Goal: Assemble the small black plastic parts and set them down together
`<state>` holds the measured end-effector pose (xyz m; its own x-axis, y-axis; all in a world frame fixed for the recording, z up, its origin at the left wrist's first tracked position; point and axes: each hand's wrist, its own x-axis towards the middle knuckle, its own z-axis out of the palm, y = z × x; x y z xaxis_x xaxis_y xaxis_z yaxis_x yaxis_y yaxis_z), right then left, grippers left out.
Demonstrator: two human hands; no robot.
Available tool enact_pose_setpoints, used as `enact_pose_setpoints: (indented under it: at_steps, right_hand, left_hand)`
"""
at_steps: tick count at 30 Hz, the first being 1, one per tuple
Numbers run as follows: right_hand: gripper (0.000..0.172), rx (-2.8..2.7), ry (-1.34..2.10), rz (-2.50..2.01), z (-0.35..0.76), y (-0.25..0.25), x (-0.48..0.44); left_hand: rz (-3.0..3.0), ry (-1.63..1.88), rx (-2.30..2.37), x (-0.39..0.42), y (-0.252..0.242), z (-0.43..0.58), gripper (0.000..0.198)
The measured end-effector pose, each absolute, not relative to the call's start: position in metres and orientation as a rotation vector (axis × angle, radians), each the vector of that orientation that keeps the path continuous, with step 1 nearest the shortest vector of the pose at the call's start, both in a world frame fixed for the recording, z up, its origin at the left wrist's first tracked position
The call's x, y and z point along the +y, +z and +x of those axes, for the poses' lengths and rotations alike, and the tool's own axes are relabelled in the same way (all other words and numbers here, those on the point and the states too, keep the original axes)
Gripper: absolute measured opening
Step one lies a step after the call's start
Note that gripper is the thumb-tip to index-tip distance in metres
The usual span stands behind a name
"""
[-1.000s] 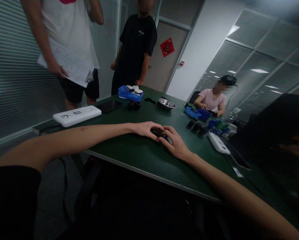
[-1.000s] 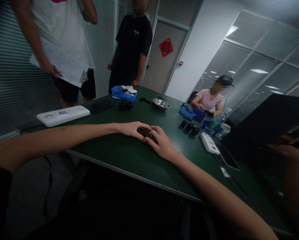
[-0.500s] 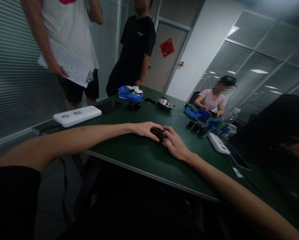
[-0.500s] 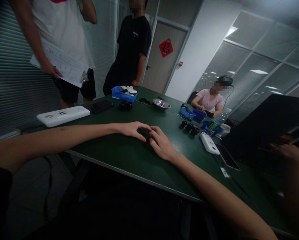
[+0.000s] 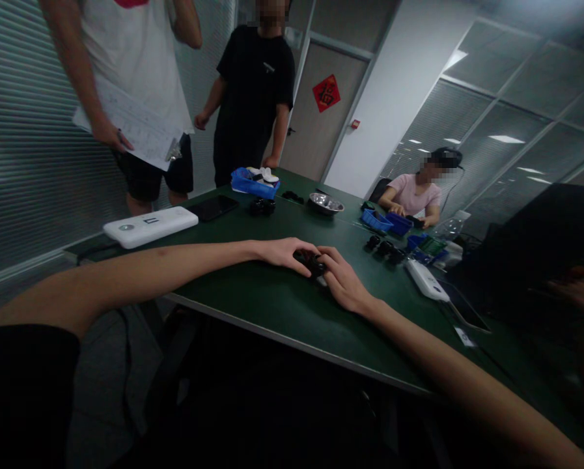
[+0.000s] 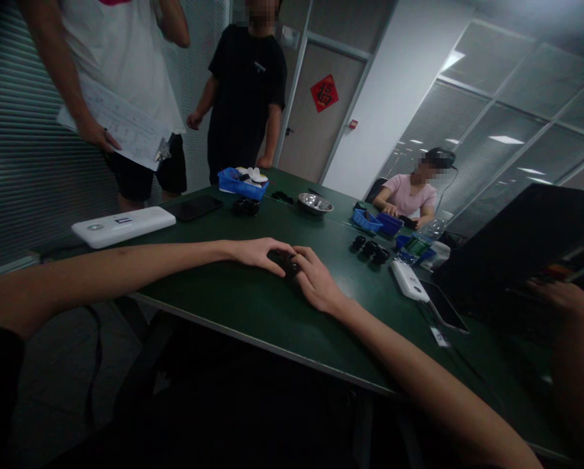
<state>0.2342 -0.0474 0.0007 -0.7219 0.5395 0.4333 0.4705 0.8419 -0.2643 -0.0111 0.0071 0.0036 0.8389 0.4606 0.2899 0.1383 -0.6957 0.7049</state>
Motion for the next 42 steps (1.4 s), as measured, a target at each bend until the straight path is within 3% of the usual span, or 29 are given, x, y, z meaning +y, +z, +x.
enact_pose_setpoints:
  at_steps: [8,26,42]
  right_hand:
    - [0.034,-2.506,0.182,-0.722,0.2349,-0.0008,-0.0449]
    - [0.024,-2.517,0.134,-0.783,0.2309,0.0013,-0.0506]
    - [0.033,-2.513,0.168,-0.764,0.235,0.0004,-0.046]
  left_hand:
    - [2.295,0.576,0.433,0.0068,0.0049,-0.0119,0.059]
    - [2.267,0.596,0.39,0.0075,0.0028,-0.0102,0.053]
    - [2.28,0.582,0.436,0.0066,0.0043,-0.0116,0.058]
